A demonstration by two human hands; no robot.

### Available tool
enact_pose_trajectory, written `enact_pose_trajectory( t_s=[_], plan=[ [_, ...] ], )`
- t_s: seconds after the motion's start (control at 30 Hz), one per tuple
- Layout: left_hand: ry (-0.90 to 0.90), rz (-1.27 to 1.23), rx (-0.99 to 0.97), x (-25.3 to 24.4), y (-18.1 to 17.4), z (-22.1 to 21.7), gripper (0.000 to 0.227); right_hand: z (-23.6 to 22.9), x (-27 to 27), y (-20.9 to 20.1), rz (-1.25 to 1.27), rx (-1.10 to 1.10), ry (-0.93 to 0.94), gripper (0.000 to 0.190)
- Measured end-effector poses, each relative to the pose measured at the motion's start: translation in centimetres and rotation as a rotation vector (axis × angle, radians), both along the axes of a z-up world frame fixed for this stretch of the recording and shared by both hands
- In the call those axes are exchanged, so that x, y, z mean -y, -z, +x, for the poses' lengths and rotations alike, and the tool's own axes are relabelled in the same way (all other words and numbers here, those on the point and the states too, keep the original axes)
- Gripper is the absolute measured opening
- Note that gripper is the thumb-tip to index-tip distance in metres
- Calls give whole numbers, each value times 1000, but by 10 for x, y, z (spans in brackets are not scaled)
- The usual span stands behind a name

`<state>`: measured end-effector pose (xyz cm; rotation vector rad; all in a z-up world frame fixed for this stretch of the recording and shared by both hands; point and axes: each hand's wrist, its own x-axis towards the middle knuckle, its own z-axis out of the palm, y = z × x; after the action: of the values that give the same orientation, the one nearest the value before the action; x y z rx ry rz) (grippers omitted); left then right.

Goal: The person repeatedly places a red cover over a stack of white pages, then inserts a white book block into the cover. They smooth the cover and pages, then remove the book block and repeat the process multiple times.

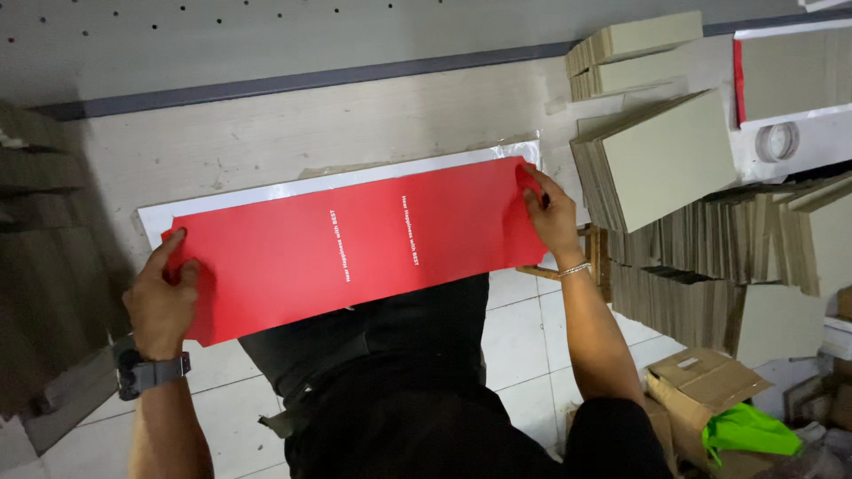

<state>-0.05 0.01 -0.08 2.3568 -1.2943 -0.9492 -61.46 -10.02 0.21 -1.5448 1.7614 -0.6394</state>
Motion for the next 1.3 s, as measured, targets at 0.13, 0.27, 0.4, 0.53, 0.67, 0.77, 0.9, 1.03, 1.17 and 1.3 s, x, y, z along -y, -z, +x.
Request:
enact_pose_trajectory(
  t_s=[0.13,0.27,0.4,0.53,0.67,0.77,0.9,1.03,1.17,1.3],
  plan=[
    [28,-19,38,-1,5,3,58,-3,2,7,-48,-47,-34,47],
    [67,-156,62,1,3,-13,55,-15,3,24,-56,-65,-59,47],
    [150,-351,694,-1,21,-37,59,-13,-1,34,-360,-588,-138,58],
    [129,-297,825,0,43,-61,64,72,0,23,-596,-608,33,89],
    [135,-266,764,-3,40,-70,64,280,-48,0,-441,231,-102,69],
    [108,-291,709,-7,50,-66,59,374,-63,37,-472,-447,-400,81],
    [56,-402,787,-4,59,-62,51,398,-60,27,-171,-572,-682,82],
    [55,-412,843,-6,63,-61,49,323,-50,71,-548,-530,-472,76],
    [53,-443,819,-7,68,-58,47,149,-26,87,-487,-605,-391,78],
    [50,-443,799,-5,70,-59,46,43,-15,78,-333,-680,-219,84]
  ],
)
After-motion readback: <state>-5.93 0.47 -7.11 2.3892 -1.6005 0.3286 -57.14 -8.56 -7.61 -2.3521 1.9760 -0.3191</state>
